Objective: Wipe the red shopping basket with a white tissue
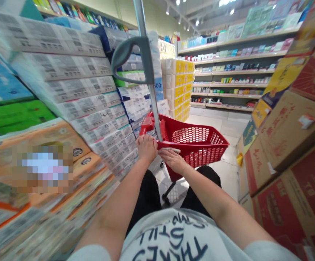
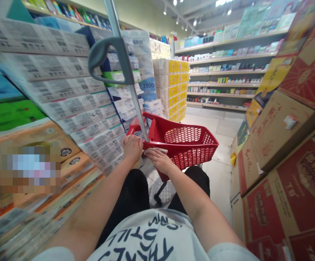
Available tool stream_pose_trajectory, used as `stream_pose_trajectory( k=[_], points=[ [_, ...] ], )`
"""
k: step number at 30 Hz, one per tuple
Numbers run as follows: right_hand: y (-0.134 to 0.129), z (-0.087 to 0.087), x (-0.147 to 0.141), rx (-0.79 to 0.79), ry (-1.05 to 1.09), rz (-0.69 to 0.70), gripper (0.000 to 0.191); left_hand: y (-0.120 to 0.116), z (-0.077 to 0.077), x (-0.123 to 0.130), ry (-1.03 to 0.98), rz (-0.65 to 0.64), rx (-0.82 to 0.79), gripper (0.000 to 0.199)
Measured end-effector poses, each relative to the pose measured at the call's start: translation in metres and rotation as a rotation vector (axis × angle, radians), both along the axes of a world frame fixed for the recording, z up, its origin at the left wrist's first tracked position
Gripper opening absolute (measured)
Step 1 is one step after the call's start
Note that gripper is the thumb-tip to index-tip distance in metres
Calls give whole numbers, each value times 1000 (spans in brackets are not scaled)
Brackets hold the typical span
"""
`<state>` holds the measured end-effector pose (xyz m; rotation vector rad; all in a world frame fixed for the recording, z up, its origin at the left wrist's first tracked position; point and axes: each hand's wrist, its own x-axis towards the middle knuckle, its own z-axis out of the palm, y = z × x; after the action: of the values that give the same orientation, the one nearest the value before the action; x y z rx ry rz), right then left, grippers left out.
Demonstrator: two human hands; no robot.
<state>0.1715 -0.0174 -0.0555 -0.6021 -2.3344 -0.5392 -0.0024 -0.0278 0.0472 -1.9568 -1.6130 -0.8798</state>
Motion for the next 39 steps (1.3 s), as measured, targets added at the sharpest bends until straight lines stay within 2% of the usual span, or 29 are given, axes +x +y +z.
stream_pose_trajectory(
  k=[2,4,9,11,16,23,27,31,35,39],
  points=[
    [-3,-19,3,-30,-34,7,37,1,0,0,-6,-5,2,25],
    [-1,-25,3,-43,-47,18,36,1,-1,-1,-3,-3,5,25],
    [12,6,-8,-5,-10,48,33,1,0,0,12,13,5,25],
    [14,12,-11,3,-37,57,31,0,1,1,7,17,2,25],
    [3,-1,-9,34,-115,30,25,-1,1,0,9,10,12,23],
    [9,16,-17,1,-73,4,29,1,-1,1,0,7,9,24],
    [8,13,-16,23,-102,16,25,2,-1,0,8,5,11,24],
    [6,14,-13,27,-49,0,29,3,-2,-1,15,12,27,24],
    [11,9,-7,-27,55,-33,34,3,-1,-1,26,10,22,23],
    [13,2,-2,-78,57,2,31,3,0,-1,21,11,17,24]
  ],
)
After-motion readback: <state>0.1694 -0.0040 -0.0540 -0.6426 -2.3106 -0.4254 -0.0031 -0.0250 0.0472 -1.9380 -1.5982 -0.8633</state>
